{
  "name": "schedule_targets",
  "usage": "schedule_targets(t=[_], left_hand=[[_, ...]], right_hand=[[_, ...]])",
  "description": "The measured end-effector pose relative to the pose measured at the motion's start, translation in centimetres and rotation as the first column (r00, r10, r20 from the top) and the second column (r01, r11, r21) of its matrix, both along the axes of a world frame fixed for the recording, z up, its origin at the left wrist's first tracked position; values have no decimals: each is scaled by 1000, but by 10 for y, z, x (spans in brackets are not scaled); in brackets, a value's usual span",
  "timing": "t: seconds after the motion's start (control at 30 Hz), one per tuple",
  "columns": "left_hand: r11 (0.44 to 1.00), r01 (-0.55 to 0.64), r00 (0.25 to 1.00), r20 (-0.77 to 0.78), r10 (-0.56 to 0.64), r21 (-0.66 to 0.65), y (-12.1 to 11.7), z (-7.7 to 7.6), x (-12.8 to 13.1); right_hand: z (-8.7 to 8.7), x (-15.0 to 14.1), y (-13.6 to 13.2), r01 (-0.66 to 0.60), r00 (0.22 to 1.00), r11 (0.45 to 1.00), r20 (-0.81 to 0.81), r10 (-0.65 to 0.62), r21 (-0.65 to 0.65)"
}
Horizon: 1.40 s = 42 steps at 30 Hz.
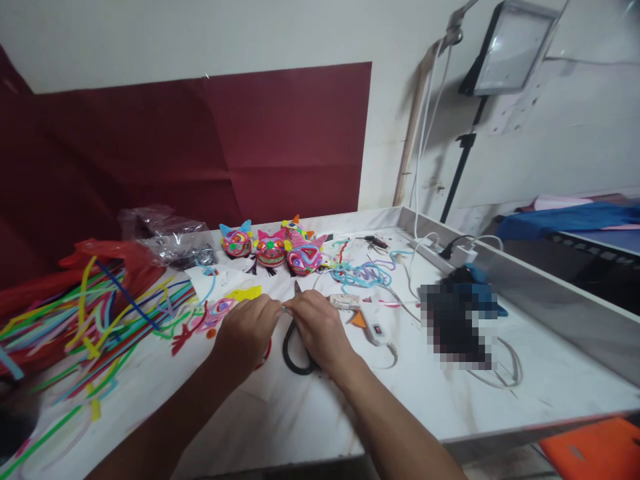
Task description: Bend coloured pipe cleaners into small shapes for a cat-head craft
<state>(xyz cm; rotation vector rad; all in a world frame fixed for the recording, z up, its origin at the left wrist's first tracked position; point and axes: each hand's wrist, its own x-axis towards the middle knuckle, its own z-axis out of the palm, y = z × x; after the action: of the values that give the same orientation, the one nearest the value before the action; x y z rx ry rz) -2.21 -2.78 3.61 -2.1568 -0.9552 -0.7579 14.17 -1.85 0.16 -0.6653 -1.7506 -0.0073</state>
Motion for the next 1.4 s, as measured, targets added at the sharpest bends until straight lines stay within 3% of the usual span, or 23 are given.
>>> schedule_targets(t=[0.1,0.23,0.8,0.93,1.13,1.3,1.4], left_hand=[[998,21,991,-133,-13,61,-1,2,-1],[997,9,982,-189,6,80,-1,3,-1],[993,28,988,-156,-10,115,11,2,6],[992,124,992,-31,-124,11,16,0,4],[963,269,946,189,-262,-12,17,-2,4],[949,275,848,503,-164,-154,11,-3,9],[903,322,759,647,-67,-284,10,-6,11]], right_hand=[[0,1,2,-26,998,1000,51,27,-4],[1,4,2,-32,993,999,112,35,-22],[2,8,2,83,969,989,243,-50,-126],[3,8,2,91,980,983,190,-60,-157],[3,3,-1,31,999,981,18,-28,-191],[2,-4,-4,-5,986,976,-161,-31,-216],[2,-9,-5,-27,968,966,-247,-38,-257]])
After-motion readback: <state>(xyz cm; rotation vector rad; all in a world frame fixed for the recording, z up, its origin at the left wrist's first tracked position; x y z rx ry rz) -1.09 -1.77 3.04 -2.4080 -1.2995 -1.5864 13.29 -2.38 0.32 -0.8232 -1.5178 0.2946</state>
